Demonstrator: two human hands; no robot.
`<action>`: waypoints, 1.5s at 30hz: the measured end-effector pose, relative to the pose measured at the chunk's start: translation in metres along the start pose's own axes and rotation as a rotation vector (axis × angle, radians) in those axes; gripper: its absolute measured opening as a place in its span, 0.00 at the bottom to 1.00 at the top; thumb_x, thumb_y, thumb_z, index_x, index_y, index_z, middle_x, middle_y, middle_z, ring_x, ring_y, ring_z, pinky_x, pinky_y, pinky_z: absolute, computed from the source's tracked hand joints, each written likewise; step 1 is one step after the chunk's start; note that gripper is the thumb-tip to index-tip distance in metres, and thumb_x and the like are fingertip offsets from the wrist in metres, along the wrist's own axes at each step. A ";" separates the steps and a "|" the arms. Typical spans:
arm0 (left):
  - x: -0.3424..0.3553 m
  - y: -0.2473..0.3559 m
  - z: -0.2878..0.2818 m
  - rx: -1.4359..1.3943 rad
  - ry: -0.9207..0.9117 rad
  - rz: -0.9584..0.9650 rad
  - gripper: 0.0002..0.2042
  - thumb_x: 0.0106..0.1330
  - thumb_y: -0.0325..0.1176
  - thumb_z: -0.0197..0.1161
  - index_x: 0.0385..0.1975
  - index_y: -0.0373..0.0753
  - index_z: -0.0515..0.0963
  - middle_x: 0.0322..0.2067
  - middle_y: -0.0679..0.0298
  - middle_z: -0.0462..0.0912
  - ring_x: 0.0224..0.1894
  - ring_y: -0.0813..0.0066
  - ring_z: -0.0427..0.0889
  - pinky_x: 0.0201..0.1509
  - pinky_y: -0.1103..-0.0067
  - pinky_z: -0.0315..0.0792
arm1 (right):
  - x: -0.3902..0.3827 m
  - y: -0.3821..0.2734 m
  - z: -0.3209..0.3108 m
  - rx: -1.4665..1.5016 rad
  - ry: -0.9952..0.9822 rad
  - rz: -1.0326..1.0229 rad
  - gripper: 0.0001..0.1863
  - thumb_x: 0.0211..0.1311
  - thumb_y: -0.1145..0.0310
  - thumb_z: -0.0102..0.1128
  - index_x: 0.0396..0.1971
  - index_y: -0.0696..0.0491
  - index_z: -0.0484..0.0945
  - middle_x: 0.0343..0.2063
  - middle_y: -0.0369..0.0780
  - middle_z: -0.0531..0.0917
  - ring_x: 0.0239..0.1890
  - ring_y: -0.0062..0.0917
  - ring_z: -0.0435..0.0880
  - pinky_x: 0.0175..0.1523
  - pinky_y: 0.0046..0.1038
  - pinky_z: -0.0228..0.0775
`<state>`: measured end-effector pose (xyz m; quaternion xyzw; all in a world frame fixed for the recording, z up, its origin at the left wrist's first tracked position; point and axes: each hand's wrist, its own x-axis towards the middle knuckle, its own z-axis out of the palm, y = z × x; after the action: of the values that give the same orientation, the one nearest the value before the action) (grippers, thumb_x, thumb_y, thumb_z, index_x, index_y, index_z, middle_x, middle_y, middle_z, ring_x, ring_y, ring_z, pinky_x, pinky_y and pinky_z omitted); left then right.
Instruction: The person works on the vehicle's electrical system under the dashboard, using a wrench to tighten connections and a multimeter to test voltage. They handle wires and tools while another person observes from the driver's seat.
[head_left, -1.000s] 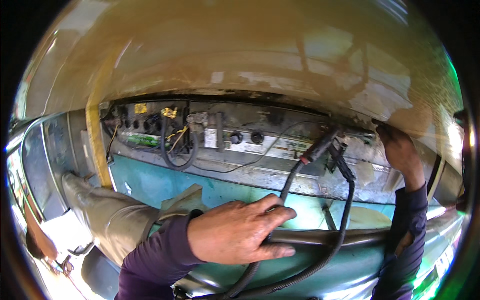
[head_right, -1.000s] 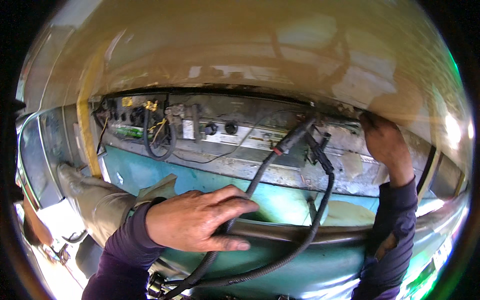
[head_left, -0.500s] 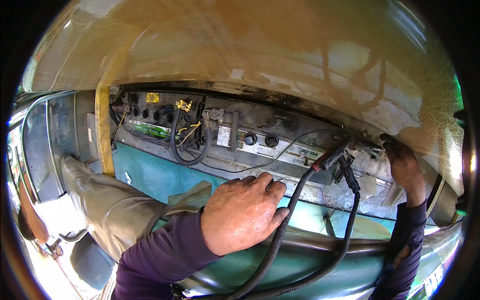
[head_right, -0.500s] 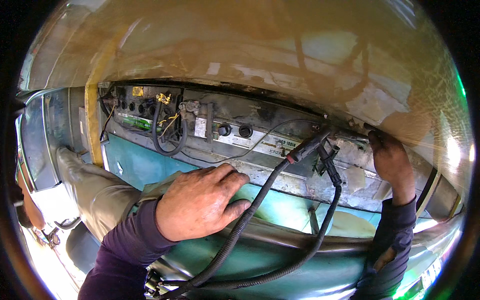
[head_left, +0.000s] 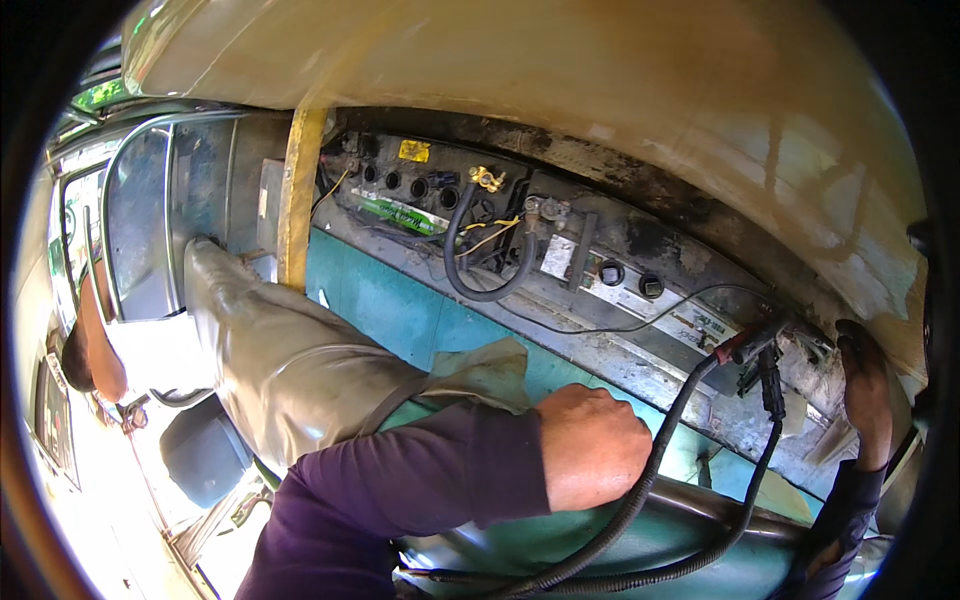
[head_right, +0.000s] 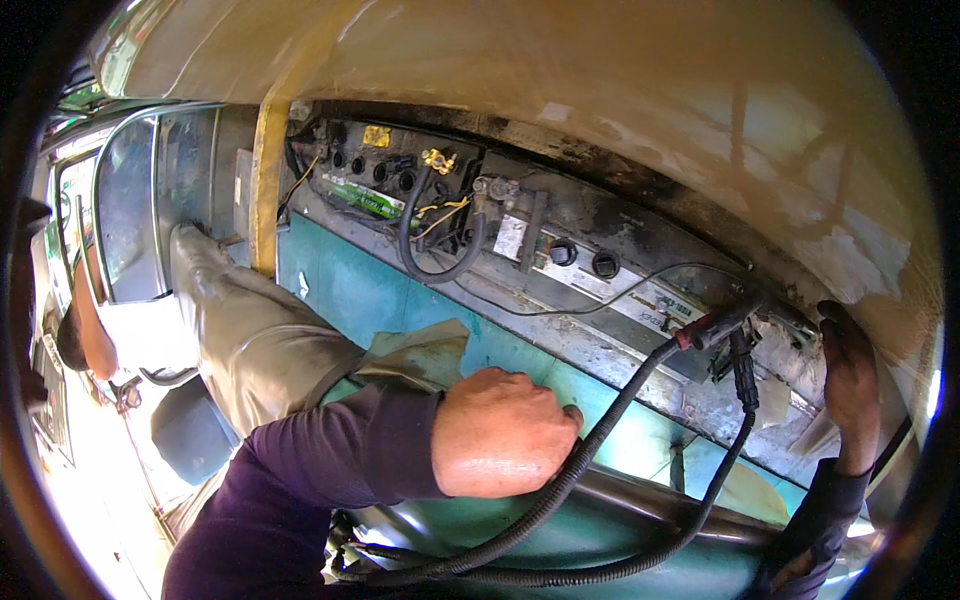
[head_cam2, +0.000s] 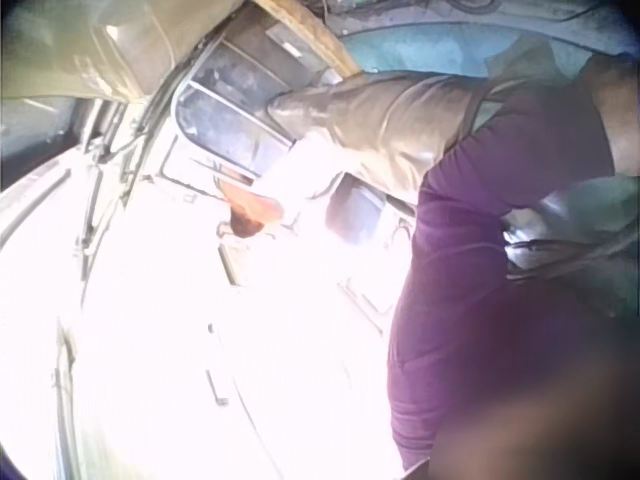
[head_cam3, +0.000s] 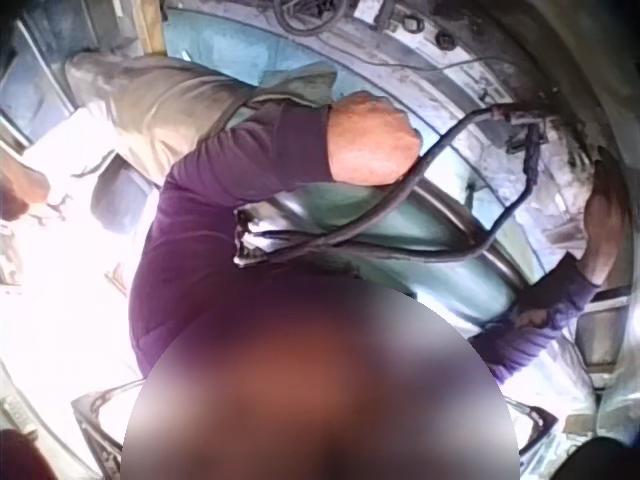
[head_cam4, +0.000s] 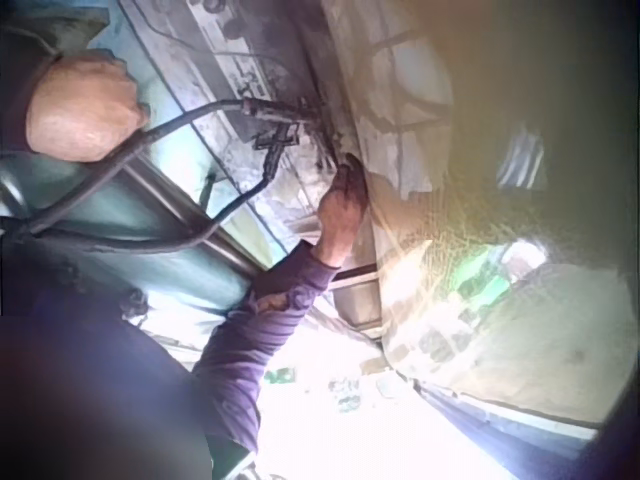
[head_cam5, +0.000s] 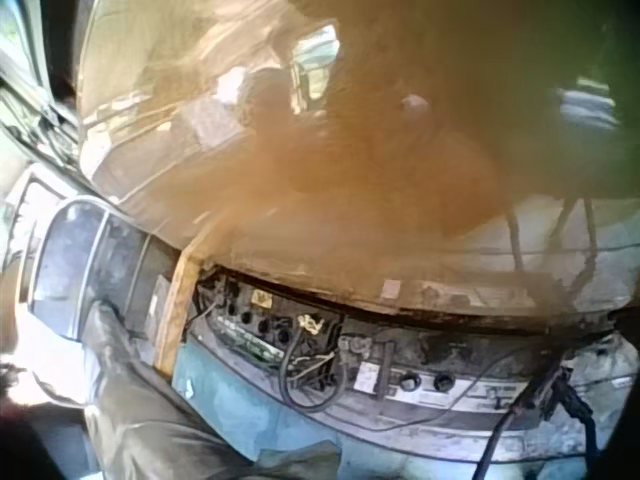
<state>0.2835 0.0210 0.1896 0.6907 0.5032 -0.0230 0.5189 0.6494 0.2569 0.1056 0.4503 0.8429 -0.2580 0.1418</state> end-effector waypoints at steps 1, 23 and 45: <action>0.000 -0.001 0.002 -0.001 0.012 0.042 0.09 0.58 0.34 0.63 0.29 0.33 0.78 0.21 0.56 0.82 0.30 0.54 0.88 0.31 0.63 0.80 | -0.001 0.002 0.000 0.044 0.012 -0.017 0.15 0.77 0.72 0.47 0.55 0.61 0.77 0.58 0.49 0.79 0.61 0.42 0.77 0.67 0.36 0.67; 0.014 0.008 -0.016 0.014 -0.271 -0.001 0.10 0.64 0.35 0.60 0.31 0.33 0.76 0.18 0.52 0.80 0.25 0.50 0.84 0.33 0.60 0.77 | -0.002 -0.040 -0.011 0.149 0.056 0.020 0.15 0.76 0.65 0.52 0.55 0.52 0.81 0.53 0.49 0.83 0.54 0.40 0.83 0.61 0.36 0.73; 0.079 -0.042 0.005 -0.033 0.281 -0.187 0.11 0.64 0.36 0.65 0.40 0.35 0.81 0.38 0.50 0.85 0.46 0.49 0.84 0.54 0.61 0.76 | 0.006 -0.056 0.004 0.145 0.123 -0.096 0.19 0.72 0.62 0.52 0.55 0.56 0.79 0.49 0.54 0.84 0.52 0.49 0.82 0.57 0.42 0.75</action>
<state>0.2947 0.0689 0.1140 0.6286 0.6330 0.0340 0.4505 0.5998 0.2332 0.1163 0.4335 0.8497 -0.2967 0.0446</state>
